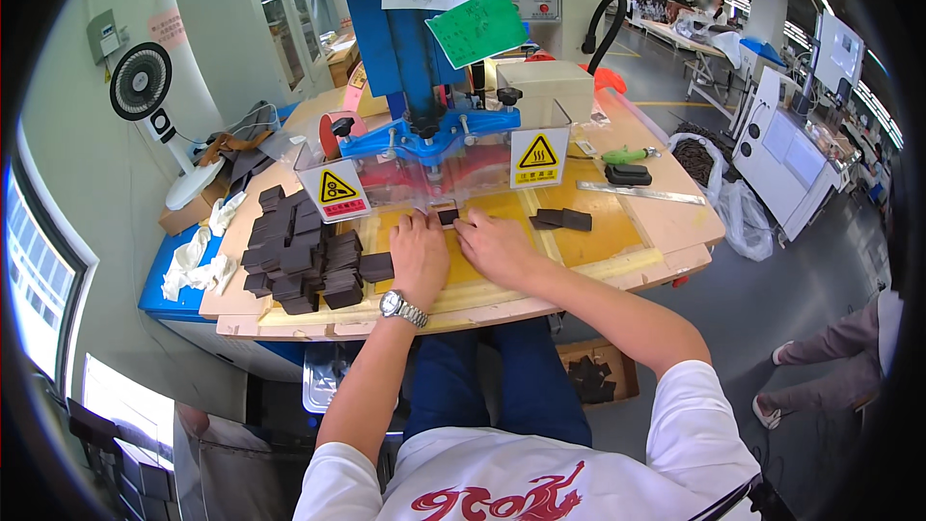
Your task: Placing leather pieces into a machine for stamping or heat-pressing and organizing them into a box.
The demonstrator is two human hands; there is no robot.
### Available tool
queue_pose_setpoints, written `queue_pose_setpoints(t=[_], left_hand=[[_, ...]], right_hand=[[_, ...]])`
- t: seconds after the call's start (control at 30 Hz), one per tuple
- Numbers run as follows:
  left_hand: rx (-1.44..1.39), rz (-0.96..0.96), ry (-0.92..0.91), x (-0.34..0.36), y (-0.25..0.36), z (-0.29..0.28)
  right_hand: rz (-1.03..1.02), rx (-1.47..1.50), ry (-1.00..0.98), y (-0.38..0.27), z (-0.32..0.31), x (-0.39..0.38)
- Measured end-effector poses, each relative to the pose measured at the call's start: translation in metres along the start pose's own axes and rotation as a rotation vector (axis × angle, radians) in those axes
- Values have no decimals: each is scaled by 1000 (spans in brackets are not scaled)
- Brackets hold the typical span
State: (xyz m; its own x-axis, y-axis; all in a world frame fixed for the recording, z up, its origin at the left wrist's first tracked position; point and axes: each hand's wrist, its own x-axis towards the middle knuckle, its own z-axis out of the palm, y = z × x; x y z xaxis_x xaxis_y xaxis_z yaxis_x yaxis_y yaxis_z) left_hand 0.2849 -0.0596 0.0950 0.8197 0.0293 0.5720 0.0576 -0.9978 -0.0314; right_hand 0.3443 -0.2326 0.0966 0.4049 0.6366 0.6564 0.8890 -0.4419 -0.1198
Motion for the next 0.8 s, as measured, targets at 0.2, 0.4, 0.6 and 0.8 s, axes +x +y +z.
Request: queue_pose_setpoints(t=[0.2,0.4,0.6,0.8], left_hand=[[30,57,50,1,-3,-4],[-71,113,-38,-15,0,-21],[-215,115,68,-8,13,-36],[-190,145,88,-27,-7,-28]], right_hand=[[-24,-49,-61,5,2,12],[-24,-27,6,7,10,10],[-1,-100,-20,12,-8,1],[-42,33,84,-5,23,7]])
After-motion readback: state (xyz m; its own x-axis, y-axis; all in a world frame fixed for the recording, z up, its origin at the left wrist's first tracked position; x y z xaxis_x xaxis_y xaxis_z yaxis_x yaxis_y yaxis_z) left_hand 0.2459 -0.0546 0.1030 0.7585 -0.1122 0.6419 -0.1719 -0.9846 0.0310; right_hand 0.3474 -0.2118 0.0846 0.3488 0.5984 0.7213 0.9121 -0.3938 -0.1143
